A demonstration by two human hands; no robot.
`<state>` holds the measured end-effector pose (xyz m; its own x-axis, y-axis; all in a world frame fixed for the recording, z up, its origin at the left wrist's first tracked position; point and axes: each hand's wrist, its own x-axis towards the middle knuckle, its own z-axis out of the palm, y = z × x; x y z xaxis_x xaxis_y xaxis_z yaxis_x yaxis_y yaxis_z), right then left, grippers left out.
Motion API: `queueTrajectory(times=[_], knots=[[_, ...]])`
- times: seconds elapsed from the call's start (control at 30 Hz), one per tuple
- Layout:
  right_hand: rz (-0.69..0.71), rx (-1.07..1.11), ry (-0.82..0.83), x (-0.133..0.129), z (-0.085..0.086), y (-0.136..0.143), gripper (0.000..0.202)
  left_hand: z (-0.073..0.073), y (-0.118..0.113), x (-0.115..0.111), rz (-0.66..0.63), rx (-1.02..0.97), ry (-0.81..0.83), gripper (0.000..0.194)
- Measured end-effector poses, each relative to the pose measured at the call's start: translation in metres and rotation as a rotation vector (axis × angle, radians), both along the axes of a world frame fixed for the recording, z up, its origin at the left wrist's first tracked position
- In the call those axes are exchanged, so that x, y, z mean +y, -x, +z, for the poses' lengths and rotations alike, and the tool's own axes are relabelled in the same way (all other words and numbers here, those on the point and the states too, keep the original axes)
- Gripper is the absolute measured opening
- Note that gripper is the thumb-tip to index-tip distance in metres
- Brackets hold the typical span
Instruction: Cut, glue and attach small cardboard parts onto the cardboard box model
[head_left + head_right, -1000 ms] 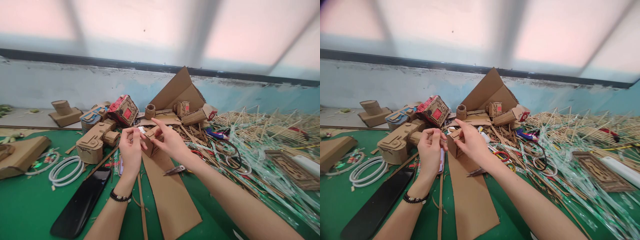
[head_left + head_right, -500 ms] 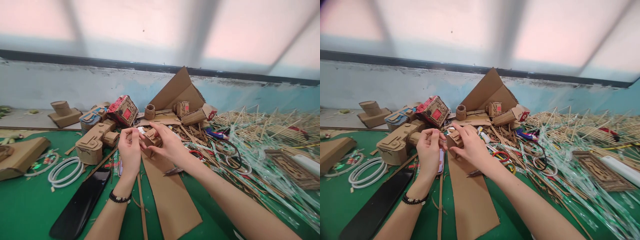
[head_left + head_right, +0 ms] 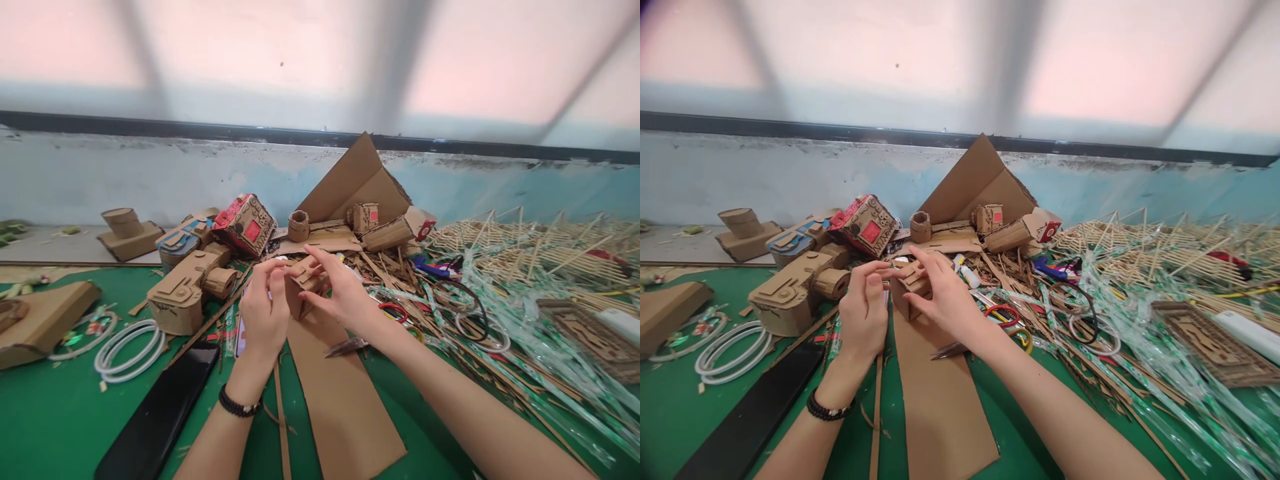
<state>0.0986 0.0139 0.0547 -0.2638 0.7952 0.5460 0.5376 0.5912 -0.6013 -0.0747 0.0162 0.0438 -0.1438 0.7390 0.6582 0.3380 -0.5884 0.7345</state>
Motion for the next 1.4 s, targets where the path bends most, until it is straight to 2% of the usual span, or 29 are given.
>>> queueTrajectory(times=[0.1, 0.3, 0.37, 0.5, 0.73, 0.9, 1.0, 1.1, 1.27, 1.4], knots=[[0.021, 0.03, 0.012, 0.0, -0.001, -0.002, 0.074, -0.004, 0.002, -0.001, -0.034, 0.148, -0.086, 0.031], [0.061, 0.084, 0.032, 0.004, -0.005, -0.006, 0.076, -0.013, -0.001, 0.003, -0.278, 0.12, -0.146, 0.045], [0.069, 0.096, 0.023, 0.004, -0.006, -0.007, 0.076, -0.016, -0.002, 0.006, -0.302, 0.146, -0.168, 0.051], [0.069, 0.115, 0.035, 0.004, -0.005, -0.012, 0.073, -0.019, -0.003, 0.009, -0.248, 0.223, -0.183, 0.056], [-0.075, 0.292, -0.01, 0.011, -0.004, -0.026, 0.058, -0.018, -0.004, 0.008, -0.179, 0.245, -0.308, 0.049], [0.006, 0.184, -0.156, 0.003, -0.01, -0.019, 0.057, -0.013, -0.008, 0.007, -0.095, 0.107, -0.378, 0.043], [0.088, 0.056, -0.283, -0.003, -0.018, -0.012, 0.058, -0.011, -0.011, 0.007, -0.055, -0.053, -0.288, 0.041], [0.104, -0.069, -0.369, -0.005, -0.025, -0.008, 0.058, -0.014, -0.014, 0.01, -0.051, -0.154, -0.163, 0.042], [0.075, -0.144, -0.403, -0.005, -0.029, -0.007, 0.053, -0.022, -0.015, 0.013, -0.059, -0.165, -0.086, 0.044], [0.066, -0.166, -0.394, -0.005, -0.03, -0.007, 0.054, -0.021, -0.015, 0.011, -0.046, -0.141, -0.081, 0.044]])
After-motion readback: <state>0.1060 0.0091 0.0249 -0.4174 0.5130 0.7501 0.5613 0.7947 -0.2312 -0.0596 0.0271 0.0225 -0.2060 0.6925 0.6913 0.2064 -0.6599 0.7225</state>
